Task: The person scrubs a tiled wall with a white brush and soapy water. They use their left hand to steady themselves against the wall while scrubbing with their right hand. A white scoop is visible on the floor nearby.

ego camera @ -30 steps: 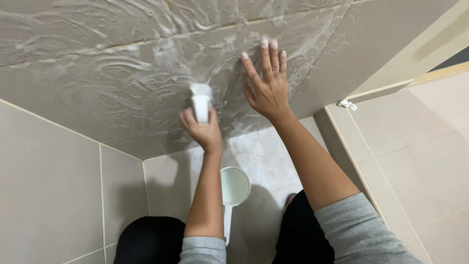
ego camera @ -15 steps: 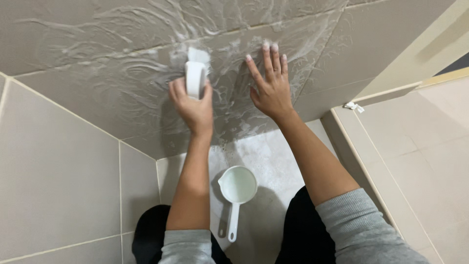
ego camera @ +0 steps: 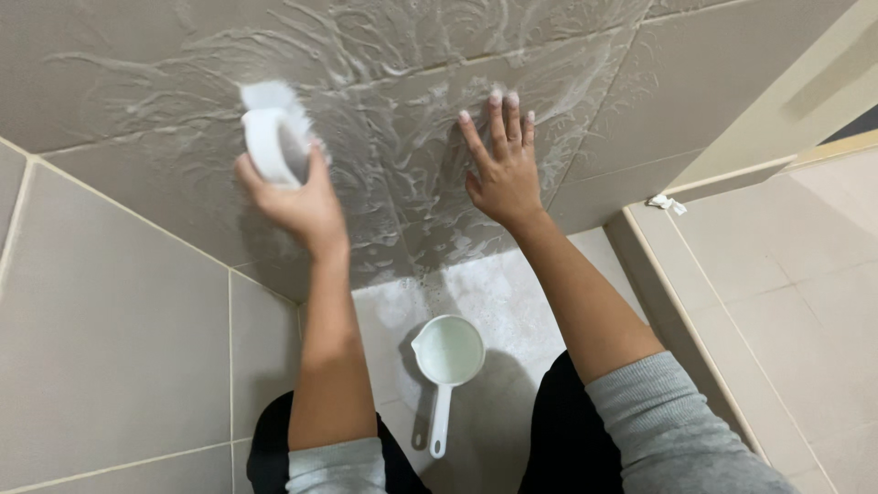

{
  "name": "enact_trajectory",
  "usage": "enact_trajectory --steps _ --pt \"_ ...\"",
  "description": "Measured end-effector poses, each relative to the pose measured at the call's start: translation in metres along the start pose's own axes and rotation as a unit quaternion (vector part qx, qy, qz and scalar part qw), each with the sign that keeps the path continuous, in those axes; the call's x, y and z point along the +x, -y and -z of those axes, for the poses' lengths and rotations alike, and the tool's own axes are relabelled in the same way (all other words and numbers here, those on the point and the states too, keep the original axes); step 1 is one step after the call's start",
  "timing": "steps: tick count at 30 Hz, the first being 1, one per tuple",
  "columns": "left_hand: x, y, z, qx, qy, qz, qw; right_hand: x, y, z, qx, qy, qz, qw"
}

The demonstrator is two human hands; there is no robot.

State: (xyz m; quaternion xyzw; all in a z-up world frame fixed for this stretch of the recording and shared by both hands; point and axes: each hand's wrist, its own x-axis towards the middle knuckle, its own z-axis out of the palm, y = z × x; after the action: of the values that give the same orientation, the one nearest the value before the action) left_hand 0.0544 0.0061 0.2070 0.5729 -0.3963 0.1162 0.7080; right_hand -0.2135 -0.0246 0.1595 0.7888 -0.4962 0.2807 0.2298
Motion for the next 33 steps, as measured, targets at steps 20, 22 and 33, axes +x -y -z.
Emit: enact_trajectory --steps 20,22,33 --pt "-0.001 -0.023 0.025 0.013 0.044 -0.038 0.998 -0.005 0.000 -0.014 -0.022 0.014 0.005 1.000" --pt "0.002 -0.028 0.026 -0.011 0.102 -0.051 0.993 -0.002 0.002 -0.013 -0.021 0.014 0.006 1.000" --pt "-0.016 -0.003 0.031 -0.010 0.056 -0.015 0.998 -0.005 0.008 -0.013 -0.002 -0.004 -0.007 1.000"
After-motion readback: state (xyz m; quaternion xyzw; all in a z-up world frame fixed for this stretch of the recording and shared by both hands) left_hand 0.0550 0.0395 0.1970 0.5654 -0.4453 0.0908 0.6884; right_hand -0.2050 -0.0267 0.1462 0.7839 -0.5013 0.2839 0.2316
